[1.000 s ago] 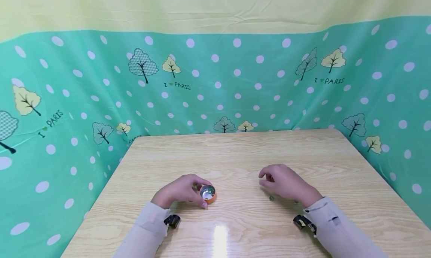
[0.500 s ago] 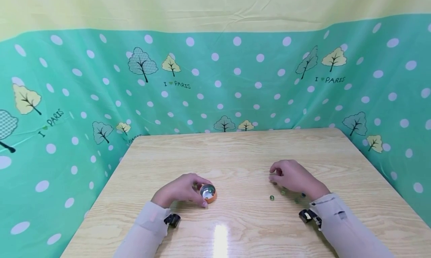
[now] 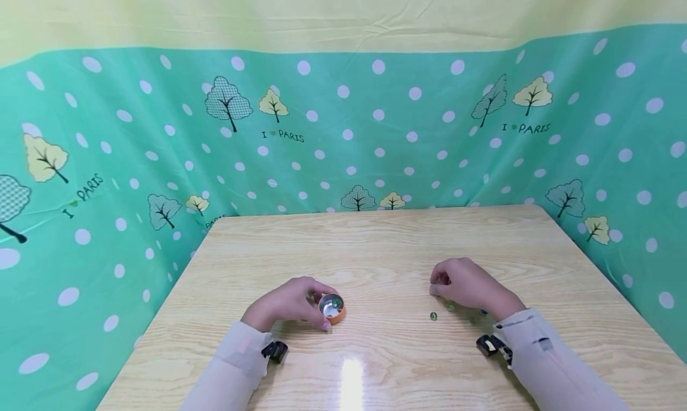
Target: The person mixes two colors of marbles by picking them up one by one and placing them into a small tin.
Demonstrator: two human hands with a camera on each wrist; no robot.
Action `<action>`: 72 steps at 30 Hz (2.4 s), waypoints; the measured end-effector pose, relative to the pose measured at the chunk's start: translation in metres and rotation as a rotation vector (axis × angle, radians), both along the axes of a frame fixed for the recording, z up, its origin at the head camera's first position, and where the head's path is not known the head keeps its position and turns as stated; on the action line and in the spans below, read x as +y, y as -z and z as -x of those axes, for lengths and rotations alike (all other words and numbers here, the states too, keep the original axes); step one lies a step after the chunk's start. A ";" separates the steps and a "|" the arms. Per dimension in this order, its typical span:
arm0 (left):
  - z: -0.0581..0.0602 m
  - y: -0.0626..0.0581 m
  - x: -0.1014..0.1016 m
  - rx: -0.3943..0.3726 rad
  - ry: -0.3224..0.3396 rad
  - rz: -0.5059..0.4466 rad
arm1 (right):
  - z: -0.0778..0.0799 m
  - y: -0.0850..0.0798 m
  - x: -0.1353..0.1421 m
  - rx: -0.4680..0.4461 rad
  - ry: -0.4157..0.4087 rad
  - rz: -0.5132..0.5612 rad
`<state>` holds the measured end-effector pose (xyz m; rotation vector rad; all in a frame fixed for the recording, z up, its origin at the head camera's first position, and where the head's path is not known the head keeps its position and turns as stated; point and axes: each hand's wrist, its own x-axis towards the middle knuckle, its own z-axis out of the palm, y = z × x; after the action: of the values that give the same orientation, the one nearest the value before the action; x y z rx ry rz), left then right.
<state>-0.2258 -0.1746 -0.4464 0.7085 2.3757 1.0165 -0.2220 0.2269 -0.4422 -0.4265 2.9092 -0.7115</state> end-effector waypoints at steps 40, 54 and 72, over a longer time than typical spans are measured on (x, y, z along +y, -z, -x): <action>0.003 0.003 -0.002 -0.006 -0.006 0.020 | -0.004 -0.006 -0.005 0.016 -0.023 0.005; 0.002 0.004 -0.001 -0.002 -0.024 0.031 | -0.005 -0.009 -0.007 0.033 -0.021 0.001; 0.004 0.002 -0.001 0.018 -0.002 0.028 | -0.006 -0.016 -0.010 0.043 -0.036 0.010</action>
<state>-0.2300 -0.1754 -0.4488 0.7086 2.4018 0.9796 -0.2160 0.2169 -0.4258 -0.4994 2.9309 -0.7203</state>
